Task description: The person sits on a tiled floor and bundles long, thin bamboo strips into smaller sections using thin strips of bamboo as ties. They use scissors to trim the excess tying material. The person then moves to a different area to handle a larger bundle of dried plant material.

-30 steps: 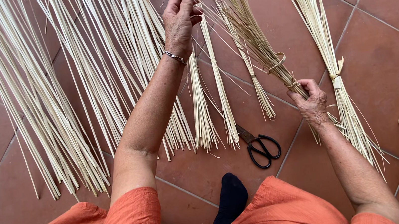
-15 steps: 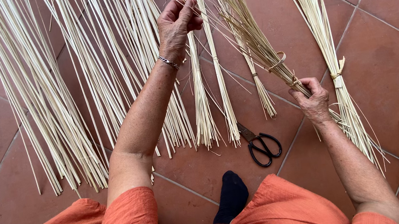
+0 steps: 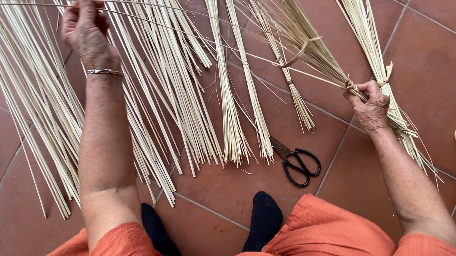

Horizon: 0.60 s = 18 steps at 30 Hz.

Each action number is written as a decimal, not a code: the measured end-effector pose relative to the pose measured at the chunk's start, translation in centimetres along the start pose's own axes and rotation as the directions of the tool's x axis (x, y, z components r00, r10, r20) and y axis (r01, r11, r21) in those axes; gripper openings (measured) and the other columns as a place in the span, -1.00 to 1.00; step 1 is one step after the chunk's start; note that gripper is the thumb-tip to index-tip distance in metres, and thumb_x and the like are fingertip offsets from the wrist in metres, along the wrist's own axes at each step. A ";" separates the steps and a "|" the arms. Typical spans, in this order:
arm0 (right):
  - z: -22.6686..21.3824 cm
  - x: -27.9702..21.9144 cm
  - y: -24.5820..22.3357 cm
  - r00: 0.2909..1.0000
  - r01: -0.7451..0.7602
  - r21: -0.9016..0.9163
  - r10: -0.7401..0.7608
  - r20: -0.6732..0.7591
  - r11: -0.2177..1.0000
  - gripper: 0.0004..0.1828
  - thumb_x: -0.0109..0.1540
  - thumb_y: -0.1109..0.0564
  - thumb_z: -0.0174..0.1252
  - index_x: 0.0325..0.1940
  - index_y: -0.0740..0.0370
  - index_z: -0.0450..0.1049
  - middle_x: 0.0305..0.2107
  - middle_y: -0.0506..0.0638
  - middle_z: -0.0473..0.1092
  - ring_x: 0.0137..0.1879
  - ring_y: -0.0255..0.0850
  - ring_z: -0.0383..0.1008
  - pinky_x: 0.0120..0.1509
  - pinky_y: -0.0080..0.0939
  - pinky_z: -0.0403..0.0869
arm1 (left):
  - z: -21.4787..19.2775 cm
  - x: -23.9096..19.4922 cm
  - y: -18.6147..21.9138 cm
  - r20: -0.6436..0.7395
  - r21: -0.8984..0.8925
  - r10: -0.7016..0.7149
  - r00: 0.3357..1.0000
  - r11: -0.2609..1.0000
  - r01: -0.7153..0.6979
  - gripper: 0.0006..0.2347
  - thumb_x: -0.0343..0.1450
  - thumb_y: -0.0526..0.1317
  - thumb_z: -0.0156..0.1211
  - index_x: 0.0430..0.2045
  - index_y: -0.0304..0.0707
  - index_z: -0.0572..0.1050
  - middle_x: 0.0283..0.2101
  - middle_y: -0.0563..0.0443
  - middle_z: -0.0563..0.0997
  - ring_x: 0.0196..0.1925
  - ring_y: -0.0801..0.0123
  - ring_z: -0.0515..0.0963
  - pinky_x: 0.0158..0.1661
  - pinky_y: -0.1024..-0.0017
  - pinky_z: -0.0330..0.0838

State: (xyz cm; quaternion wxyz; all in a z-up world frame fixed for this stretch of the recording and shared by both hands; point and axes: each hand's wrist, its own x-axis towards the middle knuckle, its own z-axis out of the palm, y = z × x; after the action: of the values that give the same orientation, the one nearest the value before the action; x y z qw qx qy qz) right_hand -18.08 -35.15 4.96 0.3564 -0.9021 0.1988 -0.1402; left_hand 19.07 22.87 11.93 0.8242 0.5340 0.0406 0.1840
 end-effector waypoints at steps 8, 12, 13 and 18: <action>-2.7 0.6 4.5 0.988 0.053 -0.084 -0.064 -0.140 0.995 -0.68 0.30 0.16 0.48 -0.14 0.26 0.41 -0.31 0.00 0.56 -0.22 -0.35 0.55 -0.11 -0.28 0.49 | -15.1 7.8 9.6 -0.115 -0.071 -0.136 0.984 0.989 0.129 -0.87 0.65 -0.25 0.09 -0.17 -0.36 0.51 -0.30 -0.18 0.64 -0.35 0.28 0.60 -0.38 0.35 0.54; -2.6 1.5 4.0 0.983 0.038 -0.104 -0.055 -0.172 0.994 -0.67 0.31 0.18 0.49 -0.09 0.24 0.41 -0.35 0.02 0.55 -0.26 -0.32 0.52 -0.14 -0.26 0.47 | -16.7 7.6 10.0 -0.217 0.119 -0.085 0.972 0.986 0.113 -0.78 0.61 -0.20 -0.09 -0.18 -0.28 0.55 -0.43 -0.03 0.60 -0.45 0.42 0.57 -0.48 0.50 0.45; -2.6 1.5 3.8 0.981 0.047 -0.102 -0.065 -0.183 0.994 -0.67 0.31 0.18 0.49 -0.09 0.24 0.41 -0.34 0.02 0.56 -0.25 -0.32 0.53 -0.14 -0.26 0.47 | -16.5 7.5 9.8 -0.221 0.190 -0.033 0.975 0.979 0.076 -0.74 0.59 -0.17 -0.14 -0.23 -0.26 0.56 -0.48 0.03 0.58 -0.50 0.45 0.56 -0.54 0.51 0.43; -2.4 1.4 1.6 0.985 0.061 -0.041 -0.067 -0.159 0.997 -0.71 0.32 0.20 0.44 -0.09 0.24 0.41 -0.32 0.01 0.56 -0.23 -0.35 0.54 -0.13 -0.30 0.48 | -10.6 5.0 10.4 -0.030 0.131 -0.166 0.986 0.977 0.169 -0.83 0.58 -0.30 -0.04 -0.28 -0.33 0.54 -0.50 -0.05 0.58 -0.47 0.30 0.63 -0.41 0.28 0.66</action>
State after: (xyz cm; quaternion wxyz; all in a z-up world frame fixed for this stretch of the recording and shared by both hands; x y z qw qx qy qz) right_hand -18.15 -38.28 5.66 0.3184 -0.9001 0.2001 -0.2199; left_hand 18.21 37.47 17.36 0.7988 0.5808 0.1053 0.1158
